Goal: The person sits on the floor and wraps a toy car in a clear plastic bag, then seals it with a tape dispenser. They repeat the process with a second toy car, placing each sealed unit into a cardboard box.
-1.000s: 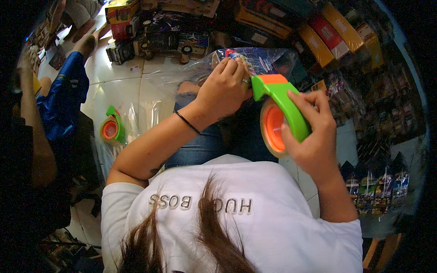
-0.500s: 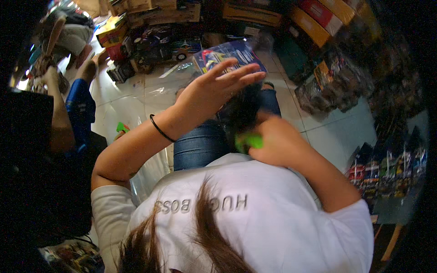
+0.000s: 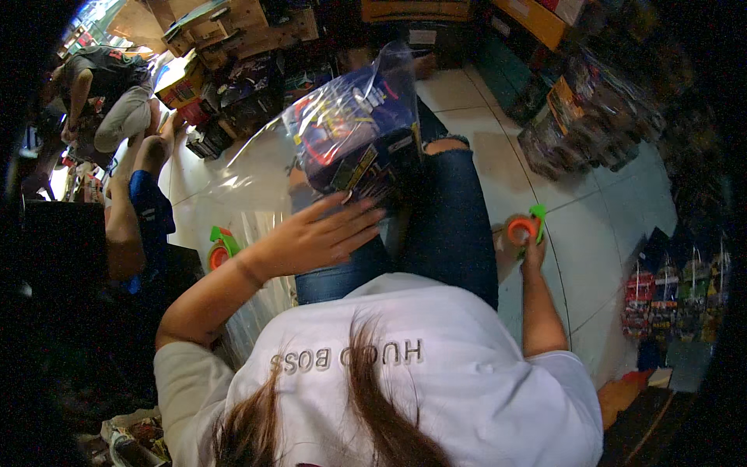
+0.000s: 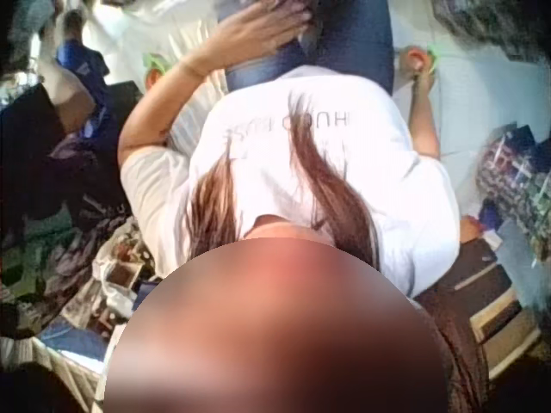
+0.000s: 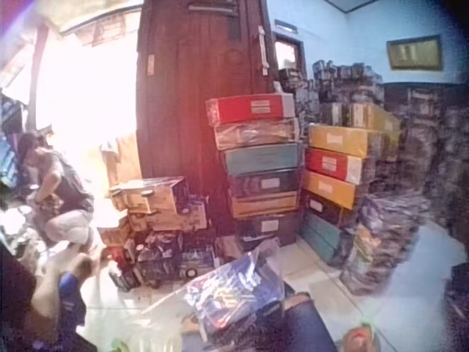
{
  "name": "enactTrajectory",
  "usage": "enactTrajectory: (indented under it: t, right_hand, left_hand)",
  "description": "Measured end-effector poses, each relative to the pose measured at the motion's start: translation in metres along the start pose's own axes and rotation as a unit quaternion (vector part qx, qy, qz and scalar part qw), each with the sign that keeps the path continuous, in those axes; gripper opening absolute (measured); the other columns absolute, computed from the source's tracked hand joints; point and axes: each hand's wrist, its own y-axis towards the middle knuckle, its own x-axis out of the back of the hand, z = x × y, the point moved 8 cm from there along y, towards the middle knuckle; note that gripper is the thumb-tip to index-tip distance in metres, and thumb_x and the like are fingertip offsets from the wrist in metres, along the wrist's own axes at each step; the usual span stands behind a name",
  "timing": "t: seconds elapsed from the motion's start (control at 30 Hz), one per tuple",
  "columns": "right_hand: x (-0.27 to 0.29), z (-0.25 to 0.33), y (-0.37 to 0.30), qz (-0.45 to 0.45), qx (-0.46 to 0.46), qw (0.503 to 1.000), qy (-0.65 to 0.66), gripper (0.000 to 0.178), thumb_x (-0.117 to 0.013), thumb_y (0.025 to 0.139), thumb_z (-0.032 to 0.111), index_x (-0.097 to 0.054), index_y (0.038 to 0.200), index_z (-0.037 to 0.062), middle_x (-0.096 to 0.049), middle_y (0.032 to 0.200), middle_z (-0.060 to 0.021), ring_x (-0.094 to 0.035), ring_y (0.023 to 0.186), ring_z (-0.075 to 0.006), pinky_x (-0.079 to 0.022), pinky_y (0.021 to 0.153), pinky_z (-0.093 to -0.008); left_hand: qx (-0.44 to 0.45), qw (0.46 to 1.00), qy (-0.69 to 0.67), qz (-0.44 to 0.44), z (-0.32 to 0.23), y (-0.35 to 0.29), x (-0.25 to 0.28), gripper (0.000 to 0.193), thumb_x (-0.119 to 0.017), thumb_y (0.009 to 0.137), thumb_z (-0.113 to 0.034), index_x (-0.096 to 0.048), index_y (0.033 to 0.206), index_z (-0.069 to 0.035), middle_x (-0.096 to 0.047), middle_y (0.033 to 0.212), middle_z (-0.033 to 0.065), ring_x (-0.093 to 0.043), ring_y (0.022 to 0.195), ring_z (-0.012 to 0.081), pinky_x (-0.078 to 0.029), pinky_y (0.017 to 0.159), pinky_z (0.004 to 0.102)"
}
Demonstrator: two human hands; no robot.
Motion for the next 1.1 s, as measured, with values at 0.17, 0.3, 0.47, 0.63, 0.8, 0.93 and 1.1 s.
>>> enactTrajectory:
  t: [0.17,0.3,0.47,0.63,0.8,0.93,1.1]
  right_hand:
    - [-0.062,0.102,-0.065,-0.081,0.394,0.853,-0.331,0.08,-0.068,0.084,0.029,-0.026,0.147,0.0051,-0.03,0.149,-0.0215,-0.031,0.136,-0.0359,-0.026,0.111,-0.0462]
    - [-0.173,0.2,-0.229,0.295,0.494,0.809,-0.123,0.104,-0.078,0.074,0.036,-0.014,0.148,0.0003,-0.013,0.154,-0.0241,-0.015,0.143,-0.0363,-0.017,0.115,-0.0462]
    - [-0.241,0.264,-0.262,0.384,0.47,0.793,-0.054,0.134,-0.082,0.059,0.057,-0.001,0.149,0.0013,0.002,0.153,-0.0305,-0.003,0.143,-0.0436,-0.014,0.115,-0.0503]
    - [-0.245,0.194,-0.227,0.394,0.394,0.809,-0.189,0.137,-0.083,0.056,0.059,0.0,0.149,0.0018,0.001,0.151,-0.032,-0.008,0.142,-0.0453,-0.018,0.114,-0.0485]
    - [-0.248,0.128,-0.231,0.418,0.302,0.849,-0.116,0.109,-0.082,0.069,0.039,-0.015,0.148,0.004,-0.018,0.147,-0.0273,-0.023,0.137,-0.0418,-0.028,0.111,-0.0438]
    - [-0.222,0.181,-0.171,0.428,0.305,0.846,-0.086,0.02,-0.061,0.087,0.007,-0.064,0.105,-0.0012,-0.067,0.084,-0.0079,-0.063,0.067,-0.0181,-0.052,0.063,-0.0316]
    - [-0.137,0.283,-0.047,0.292,0.247,0.915,0.13,0.023,-0.055,0.095,0.017,-0.066,0.105,0.0,-0.068,0.092,-0.0049,-0.063,0.085,-0.0124,-0.048,0.078,-0.0259]
  left_hand:
    - [0.34,0.937,0.019,0.073,0.137,-0.1,0.033,0.054,-0.072,0.073,-0.03,-0.058,0.125,-0.025,-0.051,0.132,-0.0011,-0.04,0.13,0.0123,-0.011,0.114,0.0592]
    - [0.225,0.968,-0.062,0.092,0.149,-0.102,0.036,0.016,-0.071,0.071,-0.021,-0.063,0.08,-0.012,-0.058,0.081,-0.0005,-0.06,0.088,0.0171,-0.029,0.111,0.0482]
    - [0.169,0.98,-0.045,0.091,0.142,-0.052,0.075,0.014,-0.067,0.077,-0.019,-0.06,0.07,-0.008,-0.058,0.077,0.0023,-0.058,0.085,0.0217,-0.037,0.098,0.0458]
    - [0.35,0.91,-0.207,0.079,0.21,0.047,0.063,0.025,-0.055,0.088,-0.025,-0.062,0.082,-0.002,-0.06,0.074,0.0135,-0.058,0.072,0.0277,-0.045,0.069,0.0396]
    - [0.069,0.914,0.047,0.397,0.266,0.094,-0.036,0.048,-0.059,0.088,-0.041,-0.046,0.122,-0.009,-0.053,0.115,0.0165,-0.052,0.103,0.0208,-0.04,0.092,0.0333]
    - [0.328,0.874,-0.309,0.18,0.305,0.03,-0.018,0.033,-0.054,0.091,-0.038,-0.053,0.082,-0.006,-0.053,0.074,0.0095,-0.053,0.068,0.0181,-0.04,0.064,0.0321]
    - [0.528,0.748,-0.402,0.008,0.282,-0.059,0.016,0.042,-0.054,0.093,-0.039,-0.063,0.067,-0.007,-0.051,0.056,0.0008,-0.047,0.053,0.0102,-0.035,0.052,0.0257]
